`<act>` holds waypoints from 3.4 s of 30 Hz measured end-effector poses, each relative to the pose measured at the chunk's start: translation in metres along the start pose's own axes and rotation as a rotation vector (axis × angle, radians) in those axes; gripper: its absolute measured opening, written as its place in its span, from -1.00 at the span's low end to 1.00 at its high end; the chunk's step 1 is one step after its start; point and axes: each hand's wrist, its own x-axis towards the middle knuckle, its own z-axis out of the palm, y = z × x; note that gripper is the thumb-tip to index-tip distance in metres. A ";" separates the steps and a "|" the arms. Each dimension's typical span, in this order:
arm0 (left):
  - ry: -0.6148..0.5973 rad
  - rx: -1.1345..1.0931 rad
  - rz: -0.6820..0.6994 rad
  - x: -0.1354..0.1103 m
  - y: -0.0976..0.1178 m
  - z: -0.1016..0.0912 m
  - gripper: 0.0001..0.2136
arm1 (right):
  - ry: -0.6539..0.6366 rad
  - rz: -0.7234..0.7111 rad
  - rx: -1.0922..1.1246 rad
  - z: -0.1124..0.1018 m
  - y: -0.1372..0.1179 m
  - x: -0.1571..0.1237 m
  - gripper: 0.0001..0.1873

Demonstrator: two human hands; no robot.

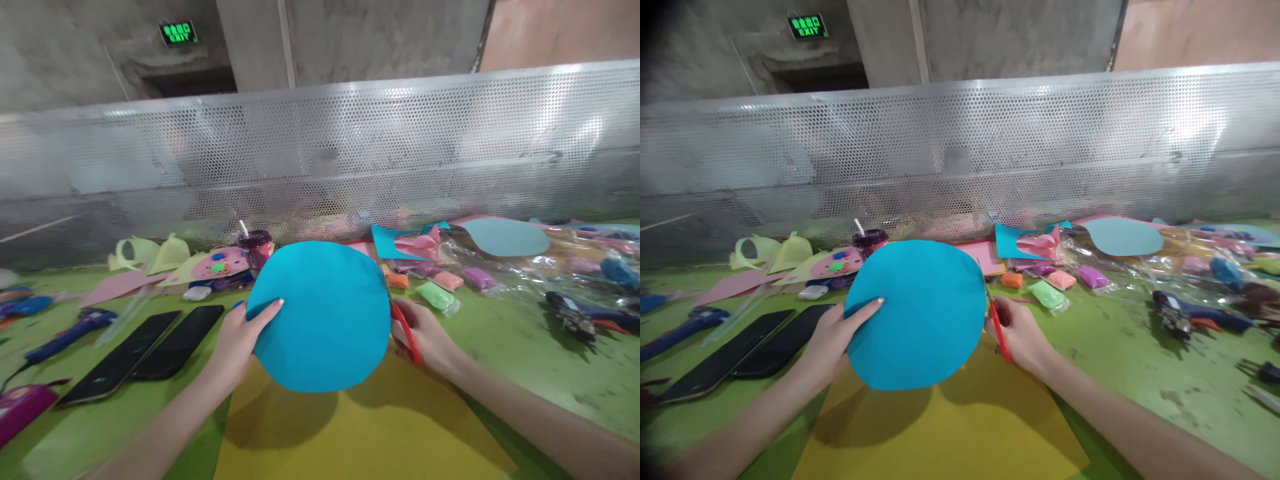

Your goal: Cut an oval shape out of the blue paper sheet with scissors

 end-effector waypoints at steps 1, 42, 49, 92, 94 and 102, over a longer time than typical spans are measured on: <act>-0.003 -0.002 -0.003 0.000 0.001 0.000 -0.48 | 0.004 -0.002 -0.002 0.000 0.000 0.000 -0.87; 0.007 -0.037 -0.003 -0.002 0.000 0.001 -0.58 | -0.011 0.008 0.035 0.002 0.001 -0.001 -0.94; -0.004 -0.010 0.027 0.001 -0.002 -0.001 -0.59 | -0.022 0.042 0.065 0.002 -0.004 -0.004 -0.89; -0.135 -0.065 0.246 0.012 -0.015 -0.019 -0.61 | 0.189 -0.113 -0.144 0.005 -0.006 -0.008 -0.85; -0.117 -0.059 0.250 0.015 -0.017 -0.023 -0.59 | 0.219 -0.131 -0.204 0.006 -0.004 -0.009 -0.82; -0.056 -0.085 0.280 0.010 -0.023 -0.030 -0.54 | 0.287 -0.125 -0.374 0.006 -0.001 -0.018 -0.80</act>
